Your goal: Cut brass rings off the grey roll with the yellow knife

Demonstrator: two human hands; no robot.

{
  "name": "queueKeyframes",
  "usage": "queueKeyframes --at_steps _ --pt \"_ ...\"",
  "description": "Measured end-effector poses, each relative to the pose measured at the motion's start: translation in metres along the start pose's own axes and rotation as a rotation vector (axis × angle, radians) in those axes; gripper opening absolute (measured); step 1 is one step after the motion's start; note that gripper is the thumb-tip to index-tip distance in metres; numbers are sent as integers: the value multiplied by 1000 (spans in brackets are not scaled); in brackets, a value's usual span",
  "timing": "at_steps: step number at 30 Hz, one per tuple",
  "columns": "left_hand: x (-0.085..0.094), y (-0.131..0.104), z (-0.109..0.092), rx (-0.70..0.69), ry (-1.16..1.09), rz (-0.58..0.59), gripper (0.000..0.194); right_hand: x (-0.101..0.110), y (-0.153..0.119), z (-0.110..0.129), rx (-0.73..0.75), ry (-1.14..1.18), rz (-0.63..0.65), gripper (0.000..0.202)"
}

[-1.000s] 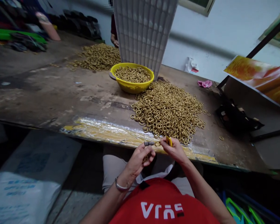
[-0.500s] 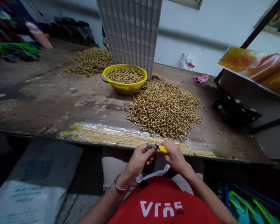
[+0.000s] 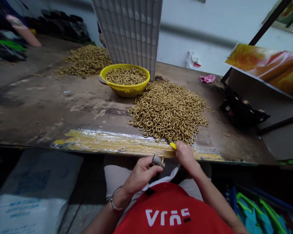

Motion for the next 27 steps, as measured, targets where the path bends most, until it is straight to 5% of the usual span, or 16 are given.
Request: queueKeyframes --at_steps 2,7,14,17,21,24,27 --pt "0 -3 2 27 -100 -5 24 1 7 4 11 23 -25 21" --pt "13 1 21 95 -396 -249 39 -3 22 42 118 43 -75 17" --pt "20 0 38 139 -583 -272 32 -13 38 55 105 39 -49 12" --pt "23 -1 45 181 -540 -333 36 -1 27 45 139 449 4 12" --pt "14 3 43 200 -549 -290 37 0 8 35 130 1179 331 27" --pt "2 5 34 183 -604 -188 35 -8 -2 35 80 1414 506 31" --pt "-8 6 25 177 -624 -128 35 -11 -8 36 81 1496 546 33"
Point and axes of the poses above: each hand's wrist, its own y-axis towards the middle knuckle, its own x-axis out of the back of the hand, z = x × y, the point moved 7 cm from there along y, towards the middle knuckle, and after that the axes turned 15 degrees about -x, right-handed, at the moved point
